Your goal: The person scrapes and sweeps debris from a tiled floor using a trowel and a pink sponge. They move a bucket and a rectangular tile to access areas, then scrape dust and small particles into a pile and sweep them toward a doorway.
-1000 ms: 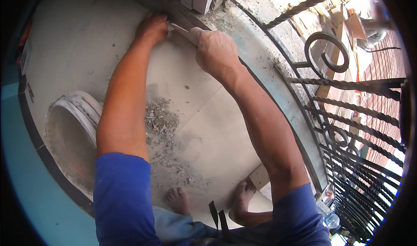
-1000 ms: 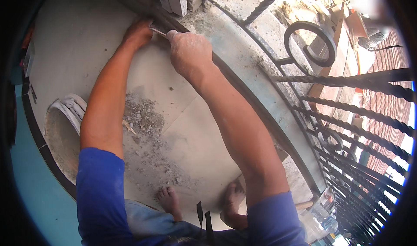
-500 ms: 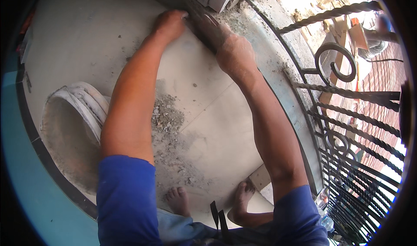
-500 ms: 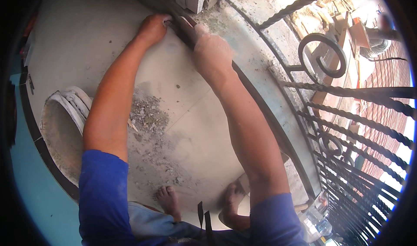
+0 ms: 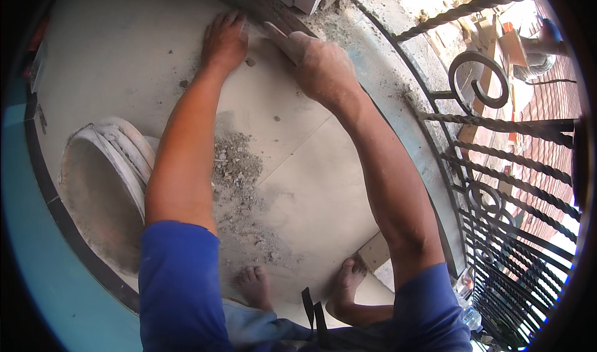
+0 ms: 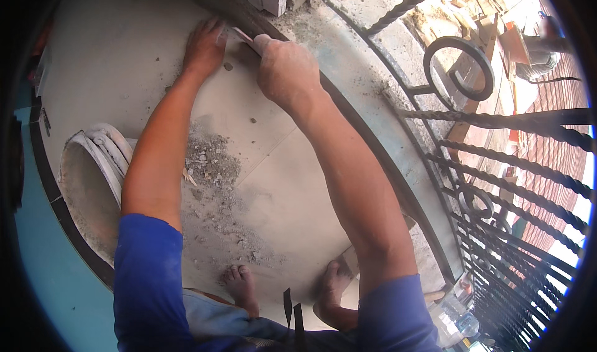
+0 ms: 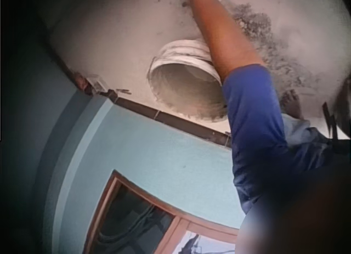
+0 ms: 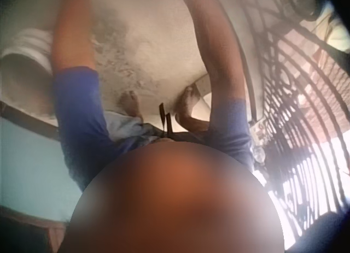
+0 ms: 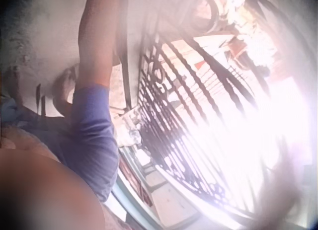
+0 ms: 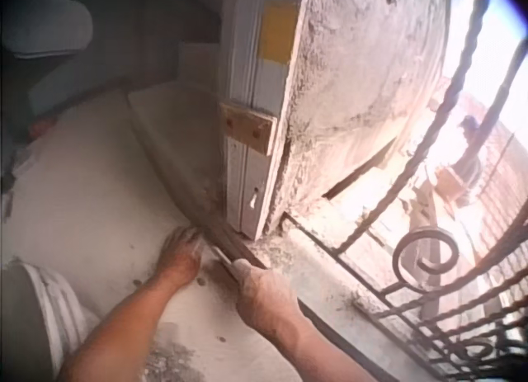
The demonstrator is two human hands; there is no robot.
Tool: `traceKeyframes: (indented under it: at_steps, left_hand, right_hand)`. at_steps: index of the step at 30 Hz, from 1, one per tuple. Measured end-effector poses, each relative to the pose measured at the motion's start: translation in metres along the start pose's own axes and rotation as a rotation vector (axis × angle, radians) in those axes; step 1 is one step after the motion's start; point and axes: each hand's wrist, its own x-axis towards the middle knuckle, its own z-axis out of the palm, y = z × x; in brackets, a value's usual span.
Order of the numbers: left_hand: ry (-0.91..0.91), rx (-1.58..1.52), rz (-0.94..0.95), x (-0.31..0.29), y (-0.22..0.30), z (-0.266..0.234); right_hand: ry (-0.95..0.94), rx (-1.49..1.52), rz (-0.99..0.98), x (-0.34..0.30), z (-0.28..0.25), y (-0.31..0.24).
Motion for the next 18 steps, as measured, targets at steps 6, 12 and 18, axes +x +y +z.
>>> traceKeyframes:
  at_steps: [6, 12, 18]
  left_hand:
    - [-0.058, 0.064, 0.057, -0.036, 0.024, -0.009]
    - [-0.105, -0.058, 0.132, -0.098, 0.047, -0.026]
    - [-0.305, -0.199, 0.165, -0.171, 0.072, -0.06]
  right_hand:
    - [0.102, 0.024, -0.022, 0.006, 0.012, 0.014]
    - [0.061, -0.094, -0.018, -0.006, 0.041, -0.002]
    - [-0.004, -0.139, -0.108, -0.068, 0.032, 0.01]
